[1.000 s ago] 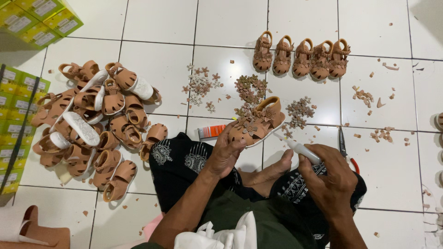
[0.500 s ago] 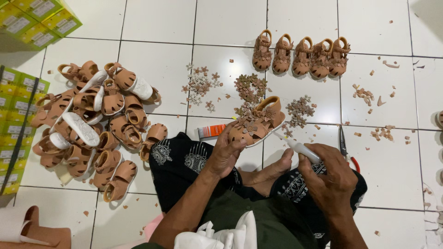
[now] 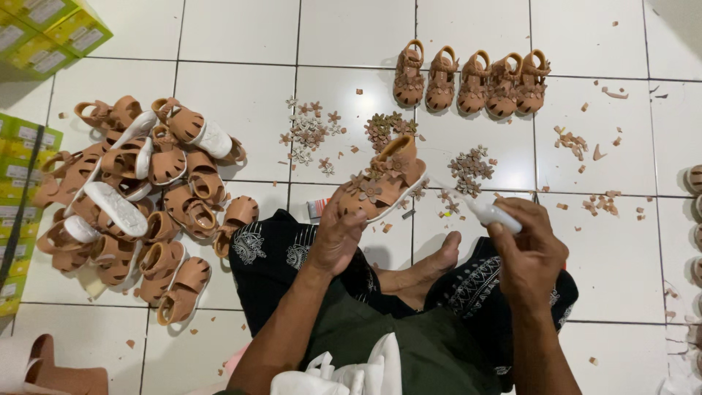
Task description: The person sits on a tiled floor and decorates small brown sandals by applying glue and attaching small flower-shaped embellishments. They handle the sandals one at a time, pick up decorations from piles on the floor, and place the finished shoes in a row.
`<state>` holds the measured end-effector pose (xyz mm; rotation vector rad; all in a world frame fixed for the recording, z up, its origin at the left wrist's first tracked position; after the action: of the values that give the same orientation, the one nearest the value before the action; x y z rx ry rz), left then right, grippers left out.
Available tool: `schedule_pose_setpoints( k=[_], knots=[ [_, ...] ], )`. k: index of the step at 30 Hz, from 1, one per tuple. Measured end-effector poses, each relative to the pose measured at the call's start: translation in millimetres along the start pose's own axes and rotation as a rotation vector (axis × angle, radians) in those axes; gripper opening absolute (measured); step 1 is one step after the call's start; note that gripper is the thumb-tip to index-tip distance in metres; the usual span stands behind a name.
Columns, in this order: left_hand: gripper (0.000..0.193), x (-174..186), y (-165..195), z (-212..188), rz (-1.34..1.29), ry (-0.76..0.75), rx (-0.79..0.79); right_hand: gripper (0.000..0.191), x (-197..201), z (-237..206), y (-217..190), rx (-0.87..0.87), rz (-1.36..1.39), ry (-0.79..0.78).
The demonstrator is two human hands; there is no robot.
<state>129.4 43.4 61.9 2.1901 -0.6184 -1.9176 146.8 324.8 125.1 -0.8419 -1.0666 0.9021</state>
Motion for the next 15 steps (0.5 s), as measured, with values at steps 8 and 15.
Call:
schedule_pose_setpoints(
  k=[8, 15],
  knots=[
    [0.081, 6.3, 32.1, 55.5, -0.013, -0.001, -0.083, 0.026, -63.5, 111.3, 128.7, -0.335, -0.036, -0.001],
    [0.086, 21.7, 39.9, 96.1, 0.0, 0.03, -0.083, 0.027, -135.4, 182.5, 191.6, -0.217, -0.567, -0.03]
  ],
)
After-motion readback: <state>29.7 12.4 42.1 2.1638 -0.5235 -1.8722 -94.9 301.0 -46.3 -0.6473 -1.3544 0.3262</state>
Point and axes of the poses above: each hand's wrist, its own z-axis towards the middle knuckle, its own x-axis out of the back of the hand, y = z × x, the point moved 1 cm from there along z, towards the middle knuckle, and after that the axes turned 15 degrees about -z, right-handed, at the moved point
